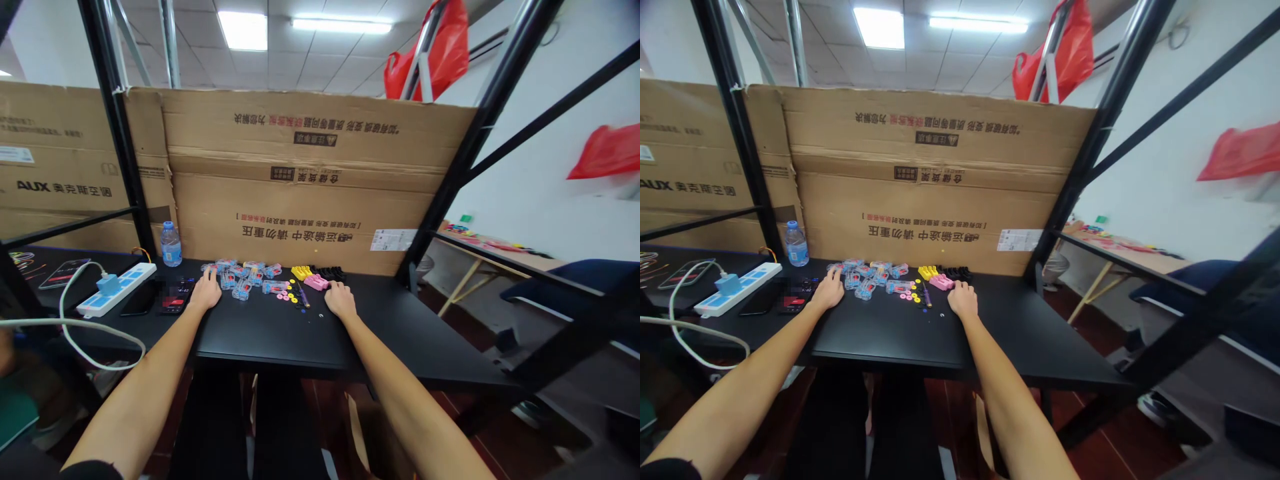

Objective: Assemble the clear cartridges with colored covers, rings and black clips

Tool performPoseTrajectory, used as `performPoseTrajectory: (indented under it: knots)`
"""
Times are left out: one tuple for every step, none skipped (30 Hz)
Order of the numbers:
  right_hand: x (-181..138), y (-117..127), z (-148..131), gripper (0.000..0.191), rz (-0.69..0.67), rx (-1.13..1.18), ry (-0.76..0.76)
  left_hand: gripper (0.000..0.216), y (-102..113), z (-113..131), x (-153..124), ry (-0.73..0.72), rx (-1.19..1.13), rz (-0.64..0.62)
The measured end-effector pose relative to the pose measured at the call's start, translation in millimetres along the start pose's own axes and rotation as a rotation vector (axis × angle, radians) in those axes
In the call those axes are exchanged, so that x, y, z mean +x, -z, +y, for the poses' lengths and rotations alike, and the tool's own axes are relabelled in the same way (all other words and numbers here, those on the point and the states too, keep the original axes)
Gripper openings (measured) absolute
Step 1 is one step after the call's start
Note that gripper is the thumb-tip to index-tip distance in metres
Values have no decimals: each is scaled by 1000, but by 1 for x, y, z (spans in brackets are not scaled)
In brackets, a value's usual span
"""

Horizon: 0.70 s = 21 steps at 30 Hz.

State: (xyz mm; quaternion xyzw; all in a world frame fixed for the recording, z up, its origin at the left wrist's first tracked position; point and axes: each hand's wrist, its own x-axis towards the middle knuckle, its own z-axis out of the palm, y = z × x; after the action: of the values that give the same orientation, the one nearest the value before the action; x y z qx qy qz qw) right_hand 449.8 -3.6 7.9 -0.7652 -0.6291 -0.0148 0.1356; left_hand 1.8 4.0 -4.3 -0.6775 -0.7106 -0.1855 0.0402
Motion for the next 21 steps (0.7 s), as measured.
performPoseTrajectory:
  knots:
    - [0,0,0,46,0,-3,0,64,0,0,0,-1,2,3]
    - [1,0,0,46,0,-6,0,64,-1,0,-1,-3,4,5]
    - [1,-1,1,46,0,-8,-1,64,-2,0,-1,-4,7,7]
    - [1,-1,1,46,0,-10,0,64,-2,0,-1,-7,9,9]
    - [2,-2,1,46,0,-11,3,63,-3,-1,-2,-10,11,11]
    - [2,-3,1,47,-1,-12,6,63,-4,-1,-2,-14,13,13]
    - [2,-3,2,47,-2,-12,9,62,-4,-1,-2,-19,14,15]
    - [2,-4,2,47,-4,-12,12,61,-5,-1,-3,-23,14,18]
    - [2,-4,3,48,-6,-13,14,60,-6,-1,-4,-27,14,22]
    - [3,-5,4,48,-7,-14,16,59,-6,-1,-4,-31,15,26]
    - [3,-6,5,49,-10,-15,19,59,-7,-1,-4,-35,14,30]
    - [4,-7,6,49,-11,-15,23,59,-8,-1,-5,-39,14,33]
    - [5,-9,7,49,-10,-15,28,58,-9,-1,-5,-39,14,33]
    - [6,-11,9,49,-7,-14,32,59,-11,-2,-5,-42,14,31]
    - [8,-14,11,48,2,-9,40,59,-12,-2,-5,-46,12,32]
    - [10,-16,13,48,7,-3,48,59,-14,-3,-5,-51,1,47]
    - [11,-19,15,48,12,7,57,59,-16,-4,-5,-51,-9,65]
    - [13,-22,17,48,18,18,64,60,-18,-4,-5,-51,-17,78]
    - [14,-25,19,48,22,28,70,61,-20,-5,-5,-55,-24,88]
    - [16,-27,21,48,27,39,74,61,-21,-6,-5,-57,-29,96]
    - [16,-29,23,49,32,47,77,61,-22,-6,-5,-61,-31,102]
